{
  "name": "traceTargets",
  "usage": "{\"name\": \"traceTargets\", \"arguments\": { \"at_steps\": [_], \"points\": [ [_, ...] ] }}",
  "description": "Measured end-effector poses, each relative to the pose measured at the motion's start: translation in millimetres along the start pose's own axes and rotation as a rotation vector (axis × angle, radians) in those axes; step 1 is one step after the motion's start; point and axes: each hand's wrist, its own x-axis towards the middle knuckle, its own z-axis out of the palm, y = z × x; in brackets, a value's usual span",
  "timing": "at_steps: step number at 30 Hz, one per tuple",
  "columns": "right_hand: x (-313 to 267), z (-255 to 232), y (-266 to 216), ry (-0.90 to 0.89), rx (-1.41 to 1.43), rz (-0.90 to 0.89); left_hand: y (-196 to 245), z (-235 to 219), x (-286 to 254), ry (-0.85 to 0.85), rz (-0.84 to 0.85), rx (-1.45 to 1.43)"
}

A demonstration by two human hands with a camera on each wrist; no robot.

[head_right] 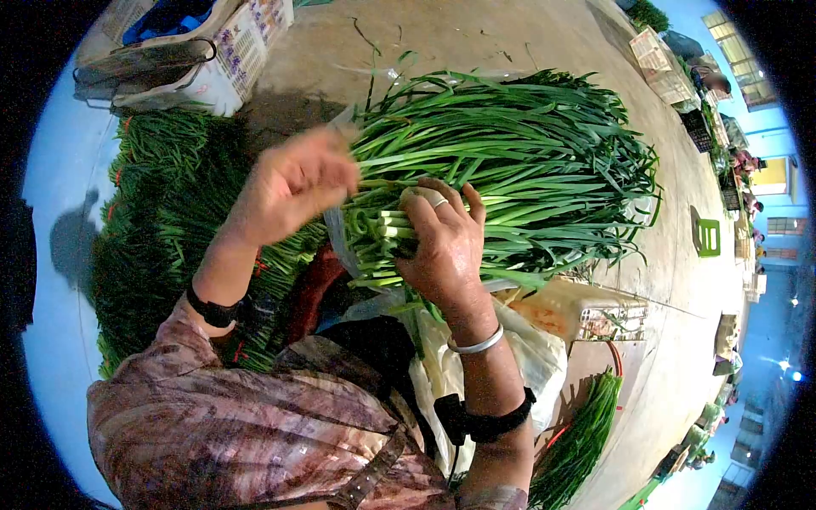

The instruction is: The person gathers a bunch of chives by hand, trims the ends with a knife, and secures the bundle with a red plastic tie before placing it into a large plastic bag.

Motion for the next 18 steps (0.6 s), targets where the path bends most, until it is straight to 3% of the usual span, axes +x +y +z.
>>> {"name": "traceTargets", "arguments": {
  "at_steps": [2,3,5,6,9,12,18],
  "points": [
    [1,-1,1,0.051,0.052,-0.021,5,1,10,0.381,0.347,0.746],
    [3,-3,0,0.062,0.064,-0.024,0,3,18,0.385,0.346,0.744],
    [4,-6,3,0.066,0.094,-0.035,-23,13,37,0.197,0.576,0.881],
    [4,-8,3,0.077,0.124,-0.038,-33,20,43,0.198,0.578,0.879],
    [5,-14,7,0.1,0.137,-0.041,-57,37,51,-0.032,0.565,0.774],
    [4,-24,9,0.113,0.186,-0.013,-71,41,48,0.0,0.536,0.798],
    [1,-71,0,0.229,0.588,0.249,-78,36,44,-0.041,0.522,0.951]
  ]
}}
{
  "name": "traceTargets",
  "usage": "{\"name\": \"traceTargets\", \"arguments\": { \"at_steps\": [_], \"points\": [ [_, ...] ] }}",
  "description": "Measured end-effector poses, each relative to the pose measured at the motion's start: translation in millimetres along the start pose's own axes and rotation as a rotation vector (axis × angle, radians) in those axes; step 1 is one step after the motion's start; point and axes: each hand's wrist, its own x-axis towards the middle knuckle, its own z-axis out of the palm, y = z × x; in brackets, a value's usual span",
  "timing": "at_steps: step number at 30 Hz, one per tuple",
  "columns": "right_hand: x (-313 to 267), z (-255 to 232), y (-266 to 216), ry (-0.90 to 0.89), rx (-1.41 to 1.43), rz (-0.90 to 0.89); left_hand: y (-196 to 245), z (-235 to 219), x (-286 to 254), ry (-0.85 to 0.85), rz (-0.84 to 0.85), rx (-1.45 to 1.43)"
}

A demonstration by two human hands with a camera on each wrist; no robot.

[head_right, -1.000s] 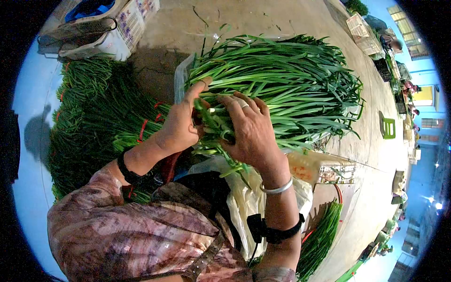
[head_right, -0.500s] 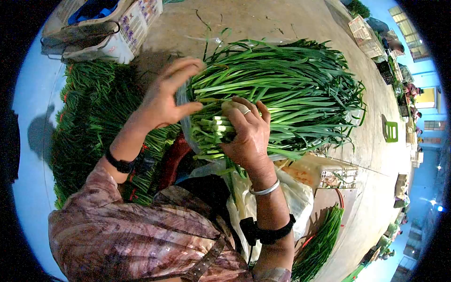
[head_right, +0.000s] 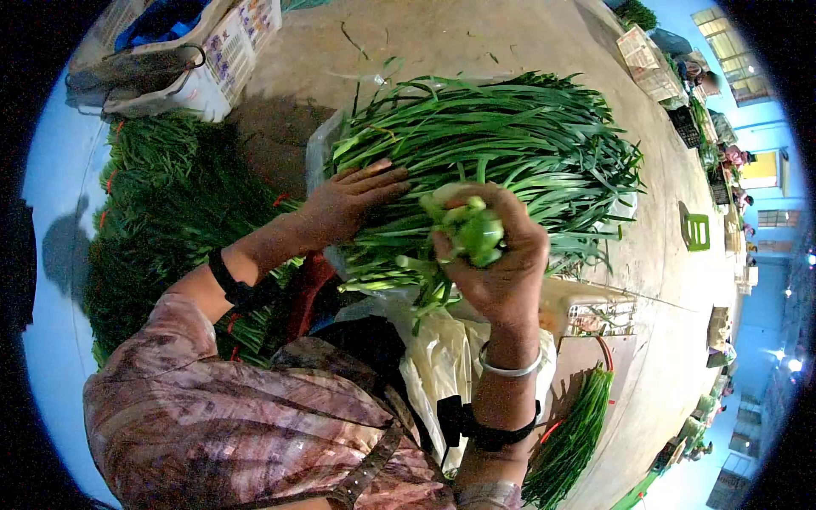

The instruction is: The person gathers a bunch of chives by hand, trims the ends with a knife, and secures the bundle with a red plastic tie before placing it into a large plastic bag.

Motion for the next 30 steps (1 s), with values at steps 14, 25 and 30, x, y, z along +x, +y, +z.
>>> {"name": "traceTargets", "arguments": {
  "at_steps": [14,25,30],
  "points": [
    [20,-2,14,-0.091,0.024,0.05,95,-59,48,0.241,-0.278,-1.303],
    [34,-8,21,-0.356,-0.073,-0.133,91,-87,68,0.119,-0.401,-0.699],
    [31,-3,17,-0.352,-0.155,-0.096,81,-81,45,0.213,-0.332,-0.39]
  ]
}}
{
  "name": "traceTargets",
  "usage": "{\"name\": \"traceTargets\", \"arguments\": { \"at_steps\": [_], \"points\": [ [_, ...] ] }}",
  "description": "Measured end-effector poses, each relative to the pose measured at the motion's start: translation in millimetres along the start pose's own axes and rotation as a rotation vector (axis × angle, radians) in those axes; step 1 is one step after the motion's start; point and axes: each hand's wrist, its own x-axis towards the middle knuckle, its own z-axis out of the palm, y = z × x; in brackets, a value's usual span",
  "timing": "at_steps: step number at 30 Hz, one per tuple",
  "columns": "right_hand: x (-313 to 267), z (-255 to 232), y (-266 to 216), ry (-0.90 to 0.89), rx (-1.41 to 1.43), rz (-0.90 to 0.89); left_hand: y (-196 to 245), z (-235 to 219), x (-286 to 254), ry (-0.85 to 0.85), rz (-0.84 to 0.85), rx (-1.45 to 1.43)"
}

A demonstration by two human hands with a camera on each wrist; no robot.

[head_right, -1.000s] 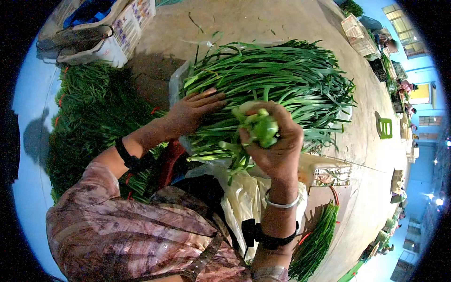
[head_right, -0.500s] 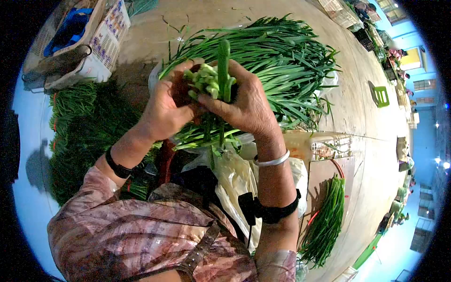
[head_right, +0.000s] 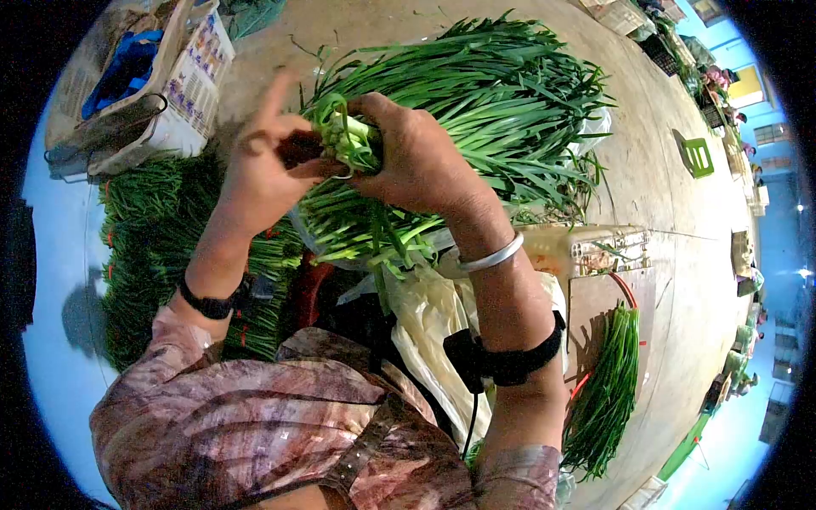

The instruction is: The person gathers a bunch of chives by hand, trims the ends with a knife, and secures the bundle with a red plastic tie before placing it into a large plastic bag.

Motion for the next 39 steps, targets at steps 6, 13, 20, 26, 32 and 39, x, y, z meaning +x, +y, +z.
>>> {"name": "traceTargets", "arguments": {
  "at_steps": [6,13,20,26,32,39],
  "points": [
    [2,9,9,0.167,-0.036,-0.048,15,22,-62,-0.091,0.352,-0.069],
    [-1,10,9,0.201,-0.042,-0.002,10,50,-62,-0.02,0.402,-0.019],
    [-5,8,2,0.182,-0.099,0.033,-2,42,-64,0.087,0.467,0.032],
    [-18,6,3,0.183,0.007,-0.028,-4,14,-33,0.188,0.15,-0.13],
    [-26,5,-2,0.126,-0.102,-0.028,5,22,-6,0.14,0.132,-0.215],
    [-39,14,-10,0.248,-0.139,-0.076,22,17,-16,0.04,0.164,-0.11]
  ]
}}
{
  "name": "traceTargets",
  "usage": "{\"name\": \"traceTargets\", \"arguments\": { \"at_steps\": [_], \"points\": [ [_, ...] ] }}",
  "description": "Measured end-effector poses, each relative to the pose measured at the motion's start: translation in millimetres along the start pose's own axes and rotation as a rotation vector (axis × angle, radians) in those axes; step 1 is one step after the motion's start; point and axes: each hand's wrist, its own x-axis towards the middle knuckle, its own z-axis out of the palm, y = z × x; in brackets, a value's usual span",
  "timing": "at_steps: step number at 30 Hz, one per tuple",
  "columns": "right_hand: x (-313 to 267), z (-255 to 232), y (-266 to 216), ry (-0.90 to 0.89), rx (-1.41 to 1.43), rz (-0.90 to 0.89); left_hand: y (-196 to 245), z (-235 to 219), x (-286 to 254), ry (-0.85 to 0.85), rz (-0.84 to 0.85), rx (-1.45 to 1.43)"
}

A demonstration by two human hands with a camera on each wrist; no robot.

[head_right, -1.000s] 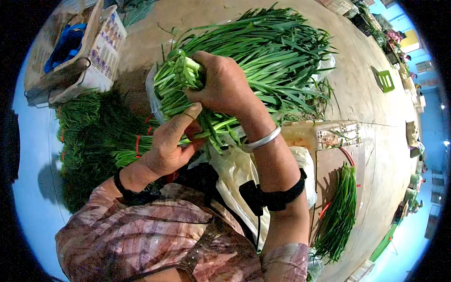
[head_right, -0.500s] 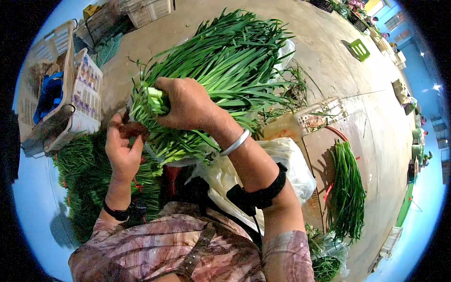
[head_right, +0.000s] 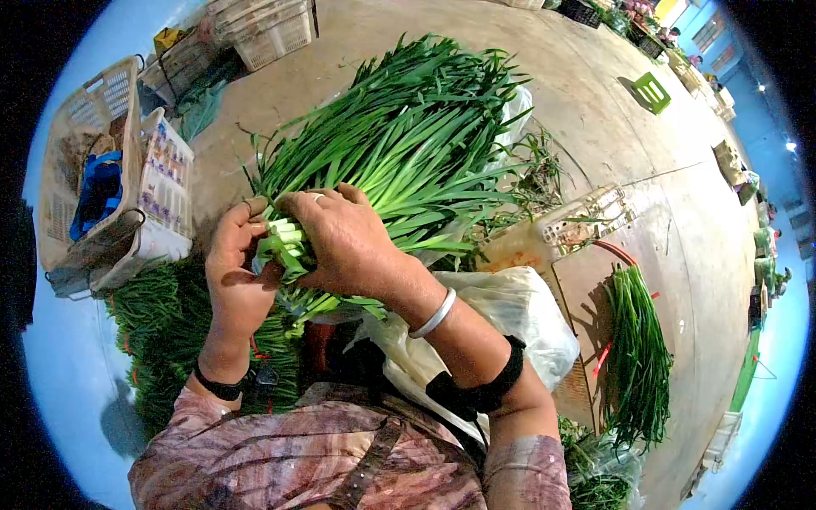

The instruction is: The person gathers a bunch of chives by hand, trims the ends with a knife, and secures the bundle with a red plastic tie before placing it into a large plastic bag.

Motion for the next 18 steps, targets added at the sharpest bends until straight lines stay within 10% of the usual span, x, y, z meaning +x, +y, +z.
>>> {"name": "traceTargets", "arguments": {
  "at_steps": [10,13,18],
  "points": [
    [-4,2,3,0.1,0.036,0.045,-5,-32,10,-0.137,-0.093,-0.59],
    [-7,-3,4,0.177,0.122,0.053,-30,-33,31,-0.056,0.06,-0.195],
    [-11,-6,9,0.176,0.218,0.071,-45,-1,22,-0.058,-0.009,-0.464]
  ]
}}
